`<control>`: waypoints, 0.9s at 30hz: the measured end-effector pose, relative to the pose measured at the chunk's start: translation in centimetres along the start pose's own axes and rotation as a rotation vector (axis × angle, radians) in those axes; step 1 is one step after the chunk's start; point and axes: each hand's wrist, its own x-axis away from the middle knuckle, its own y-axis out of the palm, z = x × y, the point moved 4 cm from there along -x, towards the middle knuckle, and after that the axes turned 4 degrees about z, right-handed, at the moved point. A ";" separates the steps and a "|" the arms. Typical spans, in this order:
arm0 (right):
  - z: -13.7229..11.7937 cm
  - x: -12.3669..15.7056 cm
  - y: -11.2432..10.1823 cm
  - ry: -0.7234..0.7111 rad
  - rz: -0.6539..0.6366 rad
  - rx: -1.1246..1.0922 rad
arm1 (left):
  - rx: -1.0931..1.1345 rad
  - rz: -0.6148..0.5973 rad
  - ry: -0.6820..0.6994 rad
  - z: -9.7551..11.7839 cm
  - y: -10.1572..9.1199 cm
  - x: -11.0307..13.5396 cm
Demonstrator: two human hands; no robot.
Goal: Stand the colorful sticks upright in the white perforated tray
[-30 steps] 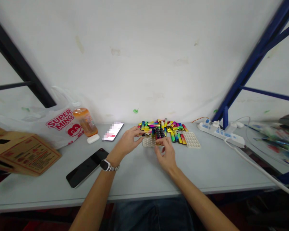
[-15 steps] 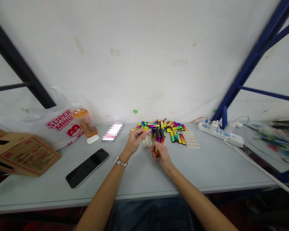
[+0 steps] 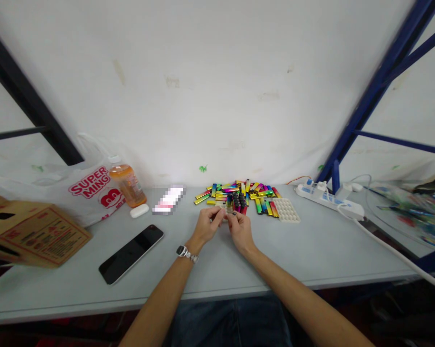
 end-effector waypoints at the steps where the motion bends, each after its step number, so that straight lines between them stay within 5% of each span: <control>1: 0.1 0.0 -0.1 -0.003 0.010 -0.001 | 0.002 -0.014 0.000 0.0 0.2 0.1; 27: -0.1 0.6 -0.2 -0.006 -0.074 -0.028 | -0.051 -0.113 0.011 0.1 0.7 0.5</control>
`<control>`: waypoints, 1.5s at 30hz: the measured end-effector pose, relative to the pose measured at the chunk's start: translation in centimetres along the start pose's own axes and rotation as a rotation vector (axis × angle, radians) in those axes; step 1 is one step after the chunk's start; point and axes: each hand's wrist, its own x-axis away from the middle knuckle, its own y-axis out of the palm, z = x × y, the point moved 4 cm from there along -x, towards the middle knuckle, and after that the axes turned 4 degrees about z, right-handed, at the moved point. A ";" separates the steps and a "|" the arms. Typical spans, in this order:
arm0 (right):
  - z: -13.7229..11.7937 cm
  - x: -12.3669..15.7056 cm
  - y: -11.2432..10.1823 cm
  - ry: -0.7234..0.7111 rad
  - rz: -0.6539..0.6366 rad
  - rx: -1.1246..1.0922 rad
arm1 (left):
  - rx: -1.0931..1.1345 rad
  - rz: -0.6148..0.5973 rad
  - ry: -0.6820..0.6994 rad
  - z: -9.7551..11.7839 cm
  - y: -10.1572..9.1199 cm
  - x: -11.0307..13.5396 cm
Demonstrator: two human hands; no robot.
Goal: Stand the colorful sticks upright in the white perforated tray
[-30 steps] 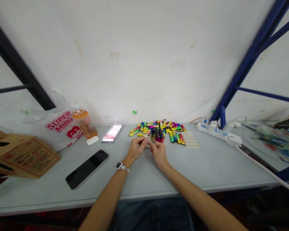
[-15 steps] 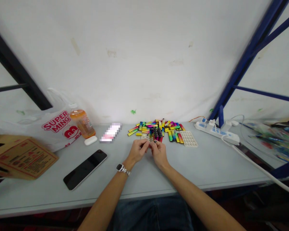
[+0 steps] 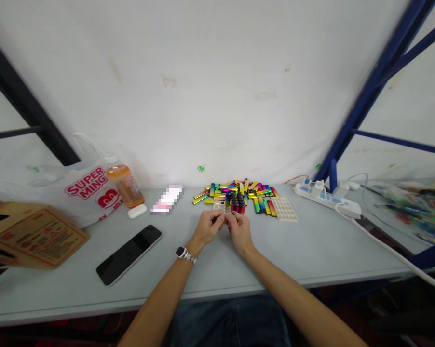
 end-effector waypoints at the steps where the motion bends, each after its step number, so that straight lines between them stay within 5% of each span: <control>1: 0.1 0.0 0.0 0.001 0.001 -0.002 | 0.002 -0.001 -0.001 0.0 0.0 0.0; 20: 0.1 -0.1 0.0 -0.026 -0.015 0.032 | 0.008 0.002 0.014 0.2 0.0 0.0; 28: -0.7 0.3 0.2 -0.037 -0.070 0.059 | 0.150 0.168 -0.037 0.1 -1.2 0.0; 45: -0.8 0.8 0.1 -0.122 -0.074 0.168 | 0.318 0.089 -0.136 -1.0 -1.0 0.2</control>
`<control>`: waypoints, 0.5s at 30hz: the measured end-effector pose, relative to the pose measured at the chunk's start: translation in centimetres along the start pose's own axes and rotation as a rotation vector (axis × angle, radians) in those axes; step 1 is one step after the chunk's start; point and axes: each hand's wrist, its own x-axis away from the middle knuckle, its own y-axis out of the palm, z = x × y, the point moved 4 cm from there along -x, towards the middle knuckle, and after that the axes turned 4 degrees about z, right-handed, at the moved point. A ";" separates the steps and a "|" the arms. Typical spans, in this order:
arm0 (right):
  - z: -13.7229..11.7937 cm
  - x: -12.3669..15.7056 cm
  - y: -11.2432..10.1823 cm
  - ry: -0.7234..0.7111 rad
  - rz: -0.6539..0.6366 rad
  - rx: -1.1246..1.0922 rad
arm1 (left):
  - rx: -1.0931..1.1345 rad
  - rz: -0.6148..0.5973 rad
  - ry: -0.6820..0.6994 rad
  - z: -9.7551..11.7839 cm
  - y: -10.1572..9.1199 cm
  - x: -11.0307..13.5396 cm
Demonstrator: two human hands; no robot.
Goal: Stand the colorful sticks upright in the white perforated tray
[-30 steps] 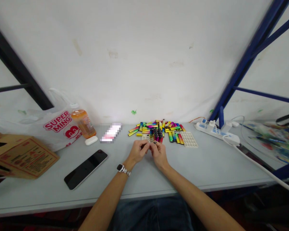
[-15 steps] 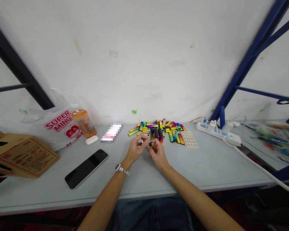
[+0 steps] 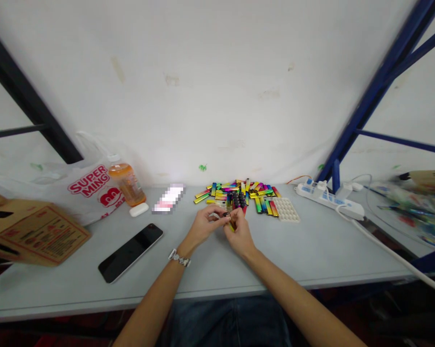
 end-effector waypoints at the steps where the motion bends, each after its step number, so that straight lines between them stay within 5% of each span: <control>1: 0.0 0.0 0.0 0.002 -0.006 0.014 | 0.008 0.005 -0.008 0.0 -0.1 0.1; 8: 0.4 0.3 -1.1 0.071 -0.030 0.085 | 0.087 0.112 -0.053 0.1 -1.0 -0.9; 15: 0.7 0.9 -3.4 0.160 -0.032 0.032 | -0.073 0.090 0.070 1.3 -1.5 -5.1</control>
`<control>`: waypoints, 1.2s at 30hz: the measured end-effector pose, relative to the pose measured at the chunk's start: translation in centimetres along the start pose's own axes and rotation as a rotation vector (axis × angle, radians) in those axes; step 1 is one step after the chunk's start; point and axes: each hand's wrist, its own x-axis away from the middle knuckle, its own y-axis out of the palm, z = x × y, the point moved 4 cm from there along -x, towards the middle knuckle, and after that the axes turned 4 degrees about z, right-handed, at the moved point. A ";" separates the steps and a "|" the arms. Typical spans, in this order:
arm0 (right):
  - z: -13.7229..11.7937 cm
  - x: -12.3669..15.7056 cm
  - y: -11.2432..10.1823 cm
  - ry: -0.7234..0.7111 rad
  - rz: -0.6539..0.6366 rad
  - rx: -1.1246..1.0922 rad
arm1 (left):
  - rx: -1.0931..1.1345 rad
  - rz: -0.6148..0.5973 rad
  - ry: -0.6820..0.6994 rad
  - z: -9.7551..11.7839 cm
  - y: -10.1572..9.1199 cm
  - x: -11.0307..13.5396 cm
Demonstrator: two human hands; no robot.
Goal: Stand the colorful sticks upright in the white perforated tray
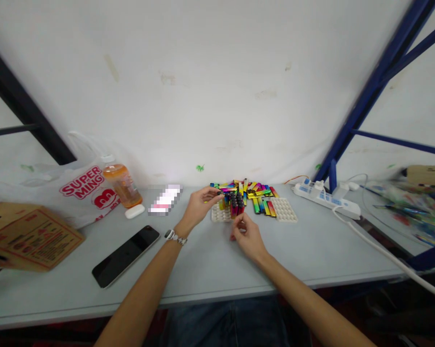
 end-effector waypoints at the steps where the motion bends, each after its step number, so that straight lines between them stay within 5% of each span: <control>1: 0.2 0.0 -0.1 0.009 -0.002 -0.011 | -0.025 -0.022 0.014 0.0 0.2 -0.6; 6: 0.8 -0.3 -0.2 0.010 0.002 -0.026 | -0.139 -0.096 0.072 -1.1 1.4 -2.4; 14: 1.1 -0.4 -0.3 0.050 -0.001 -0.063 | -0.182 -0.142 0.098 -2.8 2.4 -2.0; 36: 1.0 -0.5 -0.1 0.072 -0.015 -0.067 | -0.173 -0.120 -0.010 -5.1 1.9 -2.0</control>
